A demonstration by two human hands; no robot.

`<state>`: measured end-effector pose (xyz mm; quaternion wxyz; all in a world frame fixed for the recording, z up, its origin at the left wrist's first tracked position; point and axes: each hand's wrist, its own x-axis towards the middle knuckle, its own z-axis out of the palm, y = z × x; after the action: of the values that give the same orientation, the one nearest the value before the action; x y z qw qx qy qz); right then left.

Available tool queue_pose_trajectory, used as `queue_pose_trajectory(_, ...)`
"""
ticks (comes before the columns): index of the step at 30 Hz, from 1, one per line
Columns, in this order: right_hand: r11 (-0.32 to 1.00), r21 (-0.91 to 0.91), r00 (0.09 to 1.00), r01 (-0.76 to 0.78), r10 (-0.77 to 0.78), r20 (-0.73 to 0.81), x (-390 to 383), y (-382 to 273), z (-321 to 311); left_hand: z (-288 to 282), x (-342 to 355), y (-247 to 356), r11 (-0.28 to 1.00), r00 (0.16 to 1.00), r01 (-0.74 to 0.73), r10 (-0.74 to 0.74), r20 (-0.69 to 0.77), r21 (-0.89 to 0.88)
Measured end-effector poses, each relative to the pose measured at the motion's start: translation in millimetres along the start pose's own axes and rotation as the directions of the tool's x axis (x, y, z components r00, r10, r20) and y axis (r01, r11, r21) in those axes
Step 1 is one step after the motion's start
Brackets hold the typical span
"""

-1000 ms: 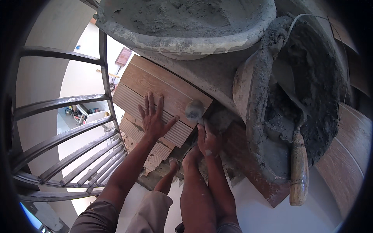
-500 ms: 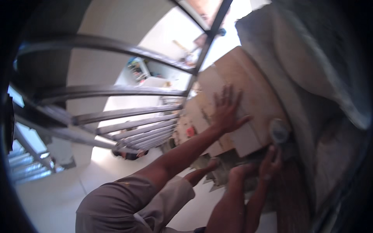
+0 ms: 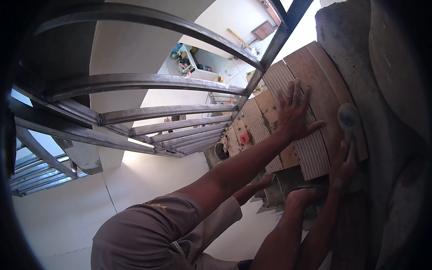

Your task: Applying mortar and placing wooden-textured tiles onto concrete stairs.

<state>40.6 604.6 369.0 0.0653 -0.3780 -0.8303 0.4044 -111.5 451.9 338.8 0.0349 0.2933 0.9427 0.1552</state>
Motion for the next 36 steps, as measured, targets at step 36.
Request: queue_pose_trajectory(36,0.986,-0.023,0.981,0.167,-0.169,-0.097,22.7,-40.2,2.9,-17.7,3.4,5.9,0.993,0.996,-0.058,0.051,0.07,0.1)
